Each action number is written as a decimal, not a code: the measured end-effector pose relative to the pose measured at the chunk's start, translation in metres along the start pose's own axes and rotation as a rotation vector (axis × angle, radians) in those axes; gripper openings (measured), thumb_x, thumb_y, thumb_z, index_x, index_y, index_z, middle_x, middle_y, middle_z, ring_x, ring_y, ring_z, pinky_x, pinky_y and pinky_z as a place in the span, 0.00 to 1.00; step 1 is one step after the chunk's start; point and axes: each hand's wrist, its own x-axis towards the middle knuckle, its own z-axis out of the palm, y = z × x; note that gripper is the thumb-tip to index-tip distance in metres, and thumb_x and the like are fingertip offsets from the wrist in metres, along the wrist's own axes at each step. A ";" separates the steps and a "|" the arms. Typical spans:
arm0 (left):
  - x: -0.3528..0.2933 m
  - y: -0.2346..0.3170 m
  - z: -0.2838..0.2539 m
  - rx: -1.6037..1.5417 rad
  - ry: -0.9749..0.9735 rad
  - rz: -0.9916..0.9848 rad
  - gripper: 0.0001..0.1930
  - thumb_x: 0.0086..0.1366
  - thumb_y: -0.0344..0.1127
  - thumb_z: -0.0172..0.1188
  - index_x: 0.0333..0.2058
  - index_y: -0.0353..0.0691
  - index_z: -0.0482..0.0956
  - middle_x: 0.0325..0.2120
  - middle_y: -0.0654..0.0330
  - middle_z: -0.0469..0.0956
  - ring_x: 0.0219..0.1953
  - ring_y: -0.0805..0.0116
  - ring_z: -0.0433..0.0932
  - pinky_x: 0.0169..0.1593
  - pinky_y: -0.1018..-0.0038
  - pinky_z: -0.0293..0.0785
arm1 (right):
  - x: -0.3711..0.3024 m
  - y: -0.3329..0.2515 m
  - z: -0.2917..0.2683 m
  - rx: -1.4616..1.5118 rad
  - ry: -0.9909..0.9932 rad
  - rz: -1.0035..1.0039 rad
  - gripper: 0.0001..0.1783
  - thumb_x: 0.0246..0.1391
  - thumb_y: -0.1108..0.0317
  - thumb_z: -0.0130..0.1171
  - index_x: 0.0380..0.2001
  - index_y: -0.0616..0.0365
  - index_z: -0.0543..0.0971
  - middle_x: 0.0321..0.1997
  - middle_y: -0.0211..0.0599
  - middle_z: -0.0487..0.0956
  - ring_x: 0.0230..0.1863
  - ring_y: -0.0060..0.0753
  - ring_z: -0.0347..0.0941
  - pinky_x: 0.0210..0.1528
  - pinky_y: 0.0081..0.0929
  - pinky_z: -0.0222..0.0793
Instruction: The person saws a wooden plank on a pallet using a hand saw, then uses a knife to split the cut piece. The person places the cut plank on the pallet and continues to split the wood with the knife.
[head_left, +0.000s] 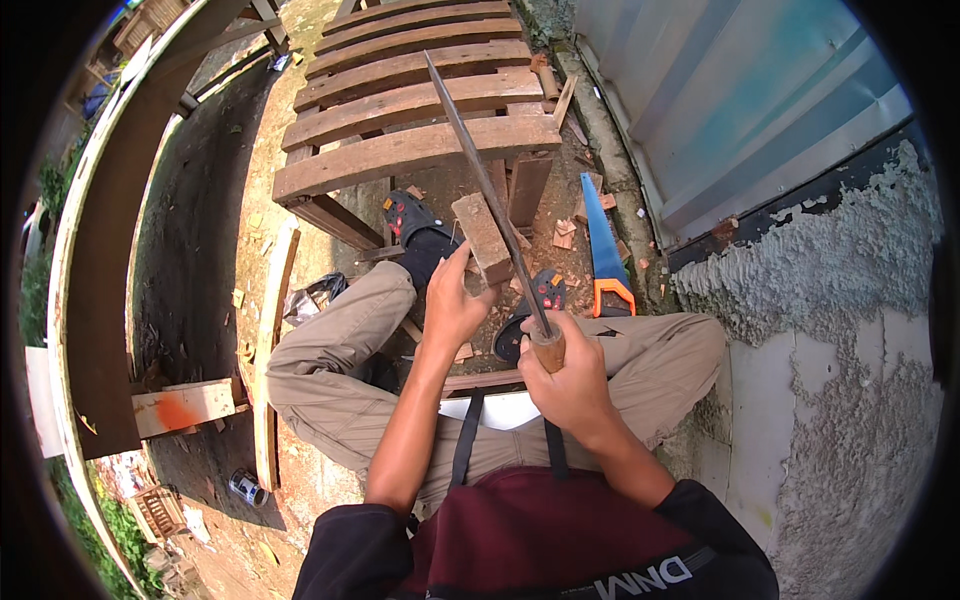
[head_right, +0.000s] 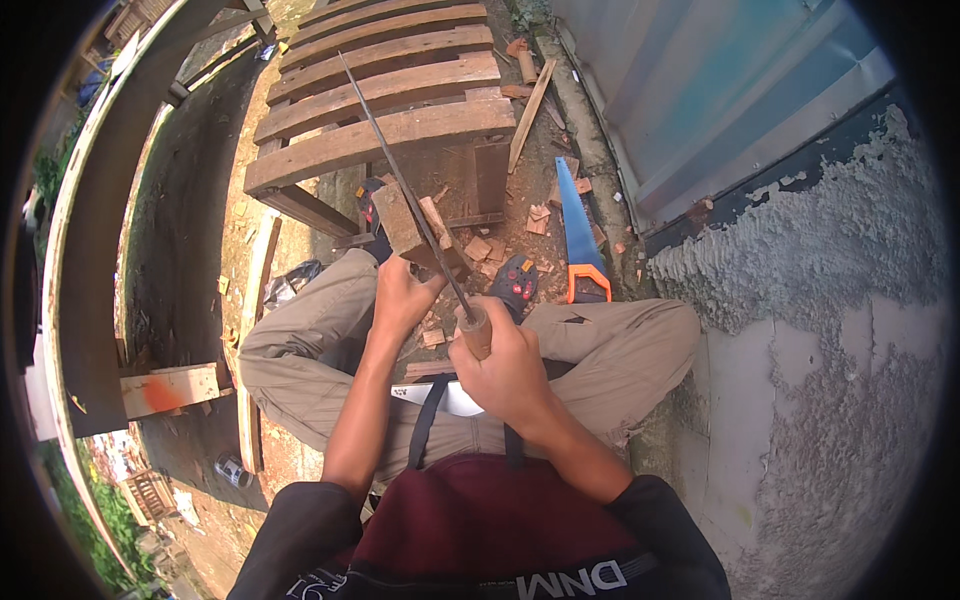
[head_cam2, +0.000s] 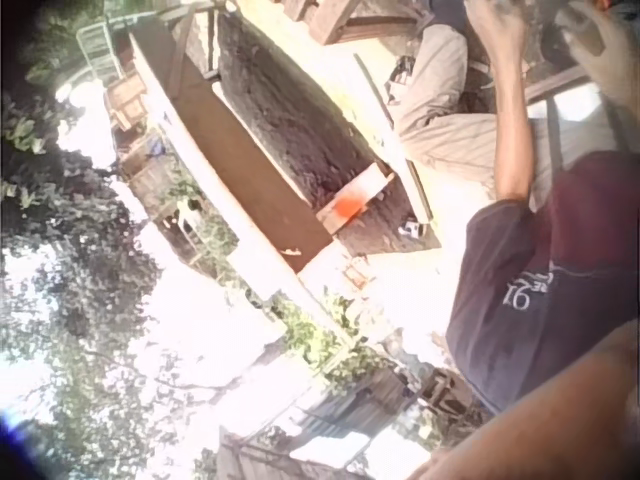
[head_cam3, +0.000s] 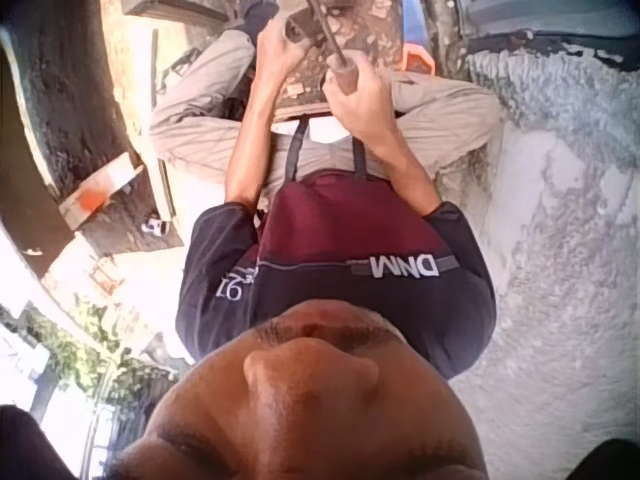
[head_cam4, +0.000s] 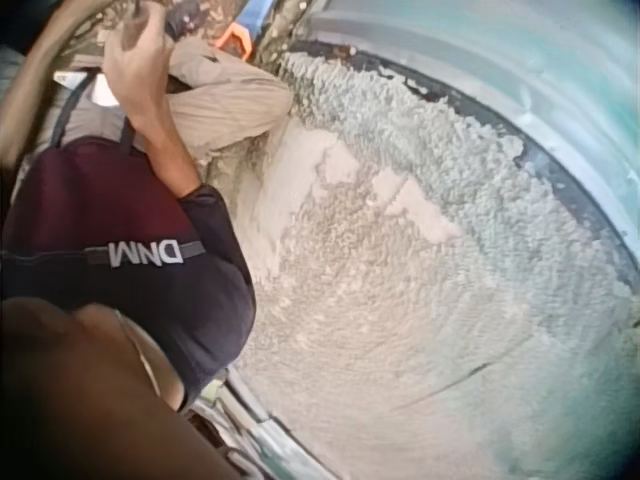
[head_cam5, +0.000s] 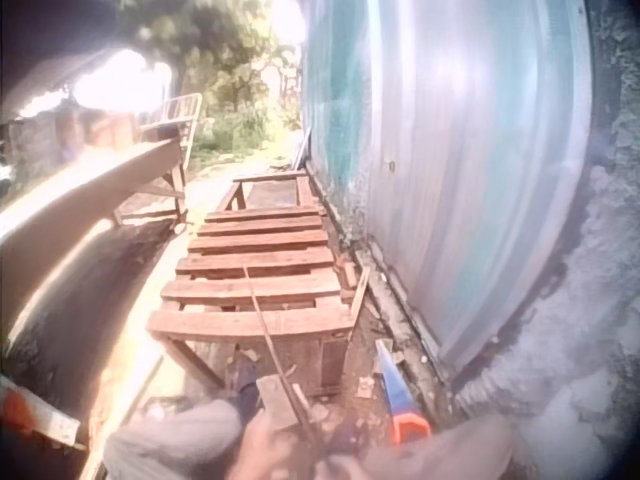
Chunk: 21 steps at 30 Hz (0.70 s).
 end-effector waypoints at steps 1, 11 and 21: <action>-0.004 0.007 -0.002 0.035 -0.017 0.002 0.36 0.50 0.33 0.74 0.59 0.34 0.72 0.50 0.45 0.80 0.55 0.45 0.78 0.65 0.50 0.64 | -0.002 -0.004 -0.001 0.046 0.019 -0.019 0.11 0.55 0.77 0.59 0.43 0.63 0.76 0.26 0.36 0.80 0.28 0.23 0.78 0.32 0.27 0.72; 0.005 -0.070 0.046 -0.117 -0.088 -0.090 0.39 0.49 0.29 0.74 0.60 0.43 0.67 0.50 0.43 0.80 0.58 0.43 0.76 0.59 0.60 0.71 | 0.007 0.083 0.026 -0.065 -0.044 0.083 0.18 0.53 0.72 0.60 0.46 0.69 0.73 0.25 0.52 0.81 0.30 0.53 0.82 0.34 0.41 0.74; -0.007 -0.023 0.010 -0.042 -0.078 0.020 0.32 0.49 0.27 0.71 0.54 0.36 0.70 0.41 0.42 0.79 0.48 0.39 0.78 0.53 0.57 0.72 | -0.013 0.014 0.009 0.026 -0.046 0.082 0.09 0.55 0.77 0.59 0.40 0.61 0.75 0.23 0.34 0.77 0.25 0.19 0.73 0.29 0.26 0.69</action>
